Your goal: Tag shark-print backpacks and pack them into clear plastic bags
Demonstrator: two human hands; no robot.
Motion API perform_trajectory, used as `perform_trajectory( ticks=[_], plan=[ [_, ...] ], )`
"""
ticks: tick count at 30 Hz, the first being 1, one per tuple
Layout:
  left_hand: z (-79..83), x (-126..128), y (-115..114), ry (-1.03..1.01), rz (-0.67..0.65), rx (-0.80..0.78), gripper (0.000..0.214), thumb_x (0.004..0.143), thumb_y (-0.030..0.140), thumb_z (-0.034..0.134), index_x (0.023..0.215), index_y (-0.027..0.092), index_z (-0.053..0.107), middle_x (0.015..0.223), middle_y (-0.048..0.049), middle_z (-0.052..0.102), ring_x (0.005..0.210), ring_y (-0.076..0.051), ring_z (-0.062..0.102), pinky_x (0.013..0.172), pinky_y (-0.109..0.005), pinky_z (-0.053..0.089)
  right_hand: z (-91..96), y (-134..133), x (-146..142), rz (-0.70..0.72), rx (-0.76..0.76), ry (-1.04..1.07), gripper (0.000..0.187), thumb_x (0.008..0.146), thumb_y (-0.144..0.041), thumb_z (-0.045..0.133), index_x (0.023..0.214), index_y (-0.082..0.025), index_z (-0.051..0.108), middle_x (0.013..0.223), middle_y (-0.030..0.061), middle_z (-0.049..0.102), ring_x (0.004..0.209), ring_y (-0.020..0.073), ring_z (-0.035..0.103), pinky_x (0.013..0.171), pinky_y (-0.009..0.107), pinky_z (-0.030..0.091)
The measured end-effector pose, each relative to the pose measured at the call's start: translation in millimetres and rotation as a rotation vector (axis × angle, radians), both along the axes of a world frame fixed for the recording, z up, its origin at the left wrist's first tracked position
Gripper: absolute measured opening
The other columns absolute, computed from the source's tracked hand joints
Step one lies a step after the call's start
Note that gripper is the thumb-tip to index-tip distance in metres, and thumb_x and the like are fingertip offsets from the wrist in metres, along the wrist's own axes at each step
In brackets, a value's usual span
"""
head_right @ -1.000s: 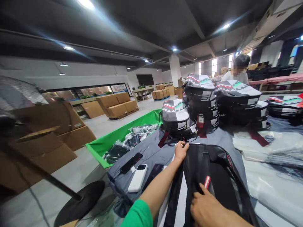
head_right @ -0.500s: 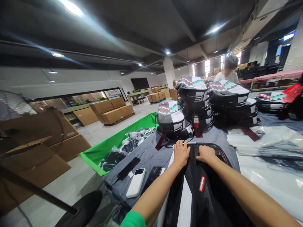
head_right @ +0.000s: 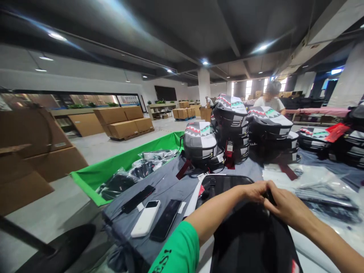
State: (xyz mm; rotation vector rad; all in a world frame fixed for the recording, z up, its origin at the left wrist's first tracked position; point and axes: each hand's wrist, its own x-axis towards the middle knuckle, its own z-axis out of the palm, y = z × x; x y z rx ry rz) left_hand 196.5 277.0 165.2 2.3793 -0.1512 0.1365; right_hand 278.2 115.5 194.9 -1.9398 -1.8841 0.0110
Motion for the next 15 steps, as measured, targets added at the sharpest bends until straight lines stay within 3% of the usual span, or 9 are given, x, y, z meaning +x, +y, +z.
perform_trajectory(
  ticks=[4,7,11,15],
  plan=[
    [11.9,-3,6,-0.152,-0.123,0.628,0.02,0.082,0.023,0.076,0.101,0.02,0.073,0.108,-0.0061,0.071,0.127,-0.031,0.051,0.12,-0.053,0.021,-12.0,-24,29,-0.104,0.076,0.126,0.029,0.083,-0.056,0.05,0.089,-0.027,0.05,0.061,-0.0013,0.062,0.053,0.0203,0.056,0.055,0.031,0.041],
    [15.2,-26,5,-0.277,0.051,0.844,0.018,0.096,0.025,0.06,0.109,0.021,0.072,0.111,-0.0089,0.073,0.121,-0.026,0.056,0.117,-0.047,0.03,-8.6,-25,38,-0.217,0.133,0.266,0.039,0.074,-0.064,0.057,0.083,-0.026,0.056,0.06,-0.0005,0.061,0.054,0.0199,0.055,0.054,0.032,0.042],
    [6.5,-62,-22,-0.295,0.276,0.724,0.021,0.096,0.017,0.056,0.11,0.013,0.071,0.13,-0.0153,0.067,0.13,-0.028,0.053,0.113,-0.043,0.039,5.0,-10,26,-0.246,0.117,0.608,0.054,0.06,-0.072,0.068,0.081,-0.022,0.062,0.069,0.003,0.066,0.062,0.0204,0.058,0.055,0.031,0.044],
    [-16.7,-114,-79,0.163,0.362,0.253,0.023,0.09,0.008,0.049,0.101,0.014,0.069,0.097,-0.0069,0.075,0.098,-0.021,0.07,0.091,-0.031,0.054,8.4,12,14,-0.209,0.087,0.846,0.068,0.055,-0.082,0.074,0.08,-0.02,0.06,0.061,-0.0017,0.056,0.055,0.0141,0.048,0.049,0.027,0.035]
  ],
)
